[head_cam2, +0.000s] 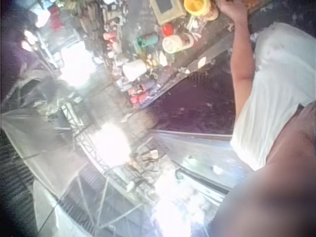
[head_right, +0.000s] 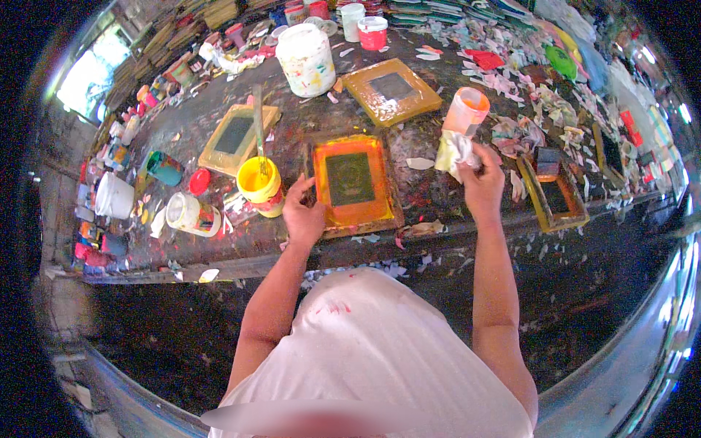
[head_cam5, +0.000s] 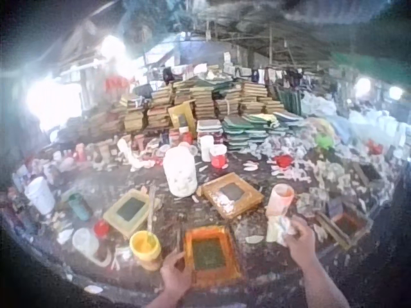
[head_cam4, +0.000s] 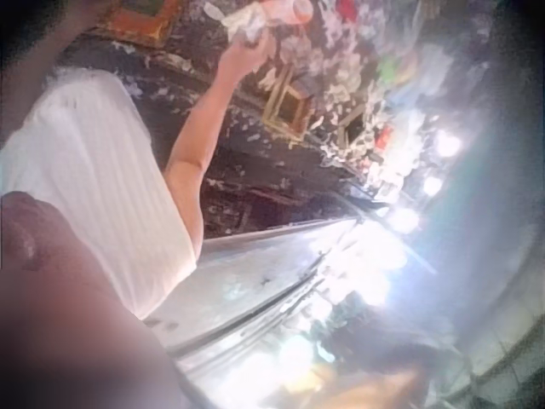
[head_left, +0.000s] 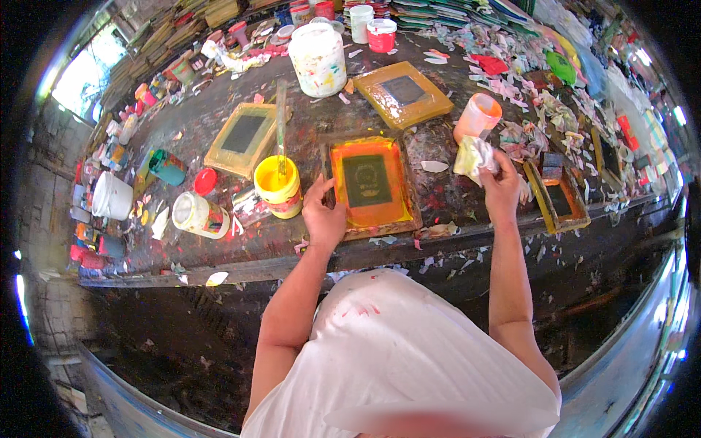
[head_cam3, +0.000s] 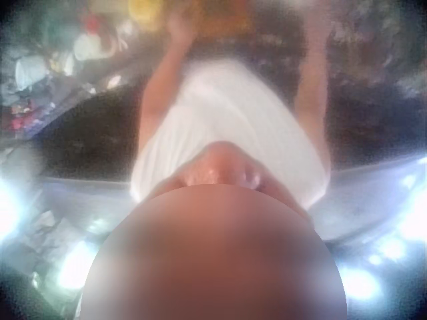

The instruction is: The person prepares a screen printing frame with yellow ink, then walks to a long fabric roll and uses a squeegee to pull ink through the screen onto the fabric. The person repeatedly re-inks and prints along the fabric length.

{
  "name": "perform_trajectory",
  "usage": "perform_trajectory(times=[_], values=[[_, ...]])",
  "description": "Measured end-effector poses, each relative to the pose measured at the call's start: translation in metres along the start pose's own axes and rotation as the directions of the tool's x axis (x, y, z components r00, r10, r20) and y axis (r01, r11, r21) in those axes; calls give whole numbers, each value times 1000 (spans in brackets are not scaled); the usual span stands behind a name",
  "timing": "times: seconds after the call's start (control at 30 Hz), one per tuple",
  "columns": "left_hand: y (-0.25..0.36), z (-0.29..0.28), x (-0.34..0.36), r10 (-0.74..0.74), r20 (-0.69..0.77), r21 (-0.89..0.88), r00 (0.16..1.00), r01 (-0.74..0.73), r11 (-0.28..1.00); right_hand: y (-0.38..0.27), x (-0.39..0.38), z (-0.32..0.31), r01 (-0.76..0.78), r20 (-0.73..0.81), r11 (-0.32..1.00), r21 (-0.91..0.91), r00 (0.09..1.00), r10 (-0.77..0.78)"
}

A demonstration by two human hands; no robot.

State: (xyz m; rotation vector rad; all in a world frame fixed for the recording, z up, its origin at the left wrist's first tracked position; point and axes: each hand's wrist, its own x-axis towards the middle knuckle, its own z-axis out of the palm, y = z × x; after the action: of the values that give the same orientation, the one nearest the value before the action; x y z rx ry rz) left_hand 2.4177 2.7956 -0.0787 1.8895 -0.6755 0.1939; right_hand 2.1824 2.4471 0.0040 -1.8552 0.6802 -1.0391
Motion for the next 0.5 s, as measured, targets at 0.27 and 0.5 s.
perform_trajectory(times=[0.27, 0.5], values=[[118, -48, 28, 17, 3, -510, 1000, -13, 860, 37, -38, 1, -225, 186, 630, 743, 974, 128], [173, -31, 6, 203, 95, -549, 974, -119, 827, -9, -79, 71, -686, 685, -8, 728, 727, 47]])
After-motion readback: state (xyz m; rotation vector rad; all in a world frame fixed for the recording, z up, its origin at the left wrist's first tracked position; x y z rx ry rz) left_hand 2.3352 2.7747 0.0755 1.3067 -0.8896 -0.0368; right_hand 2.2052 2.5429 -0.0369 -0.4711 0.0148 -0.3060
